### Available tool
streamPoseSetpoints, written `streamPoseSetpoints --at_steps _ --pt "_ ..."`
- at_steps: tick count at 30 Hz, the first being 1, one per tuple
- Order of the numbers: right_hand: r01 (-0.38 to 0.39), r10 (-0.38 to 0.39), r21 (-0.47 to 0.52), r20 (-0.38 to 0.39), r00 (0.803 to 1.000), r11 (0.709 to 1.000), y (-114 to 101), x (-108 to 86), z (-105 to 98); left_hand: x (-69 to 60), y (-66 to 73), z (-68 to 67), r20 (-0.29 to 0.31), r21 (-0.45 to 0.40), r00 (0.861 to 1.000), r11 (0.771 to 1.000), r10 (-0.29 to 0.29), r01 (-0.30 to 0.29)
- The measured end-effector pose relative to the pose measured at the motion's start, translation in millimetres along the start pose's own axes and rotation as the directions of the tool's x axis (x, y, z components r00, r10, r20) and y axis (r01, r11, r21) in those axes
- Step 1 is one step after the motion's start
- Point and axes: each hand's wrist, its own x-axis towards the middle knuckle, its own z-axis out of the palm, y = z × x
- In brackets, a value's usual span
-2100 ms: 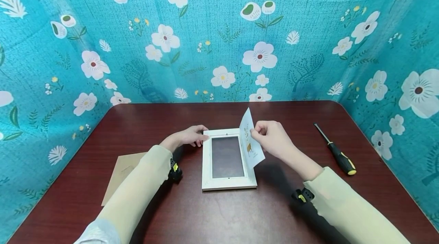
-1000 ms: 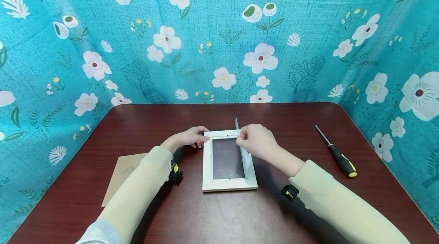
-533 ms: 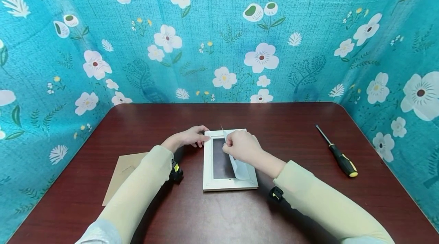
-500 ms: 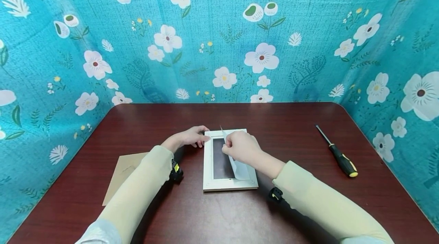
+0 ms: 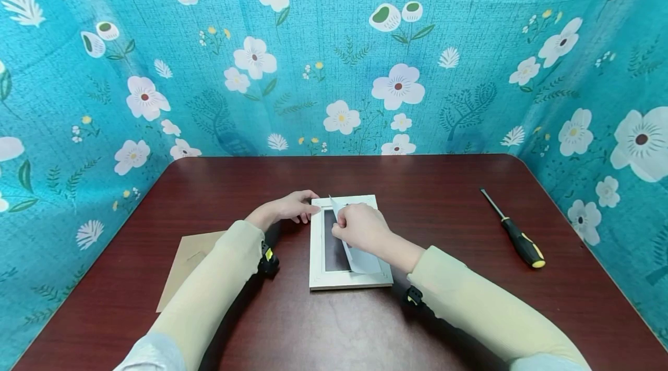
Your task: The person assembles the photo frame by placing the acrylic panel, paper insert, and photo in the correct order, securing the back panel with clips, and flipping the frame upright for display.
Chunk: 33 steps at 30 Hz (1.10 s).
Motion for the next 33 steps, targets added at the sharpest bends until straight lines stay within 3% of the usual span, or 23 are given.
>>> streamPoseSetpoints --at_steps 26,33 --pt "-0.062 0.064 -0.038 0.028 0.998 0.997 6.2 10.5 16.2 -0.8 0.7 0.7 -0.007 0.023 1.0 1.0 0.002 -0.002" --pt "-0.055 0.063 -0.088 0.083 0.995 0.995 3.0 15.9 27.4 -1.1 1.1 1.7 -0.009 0.019 1.0 1.0 0.002 -0.002"
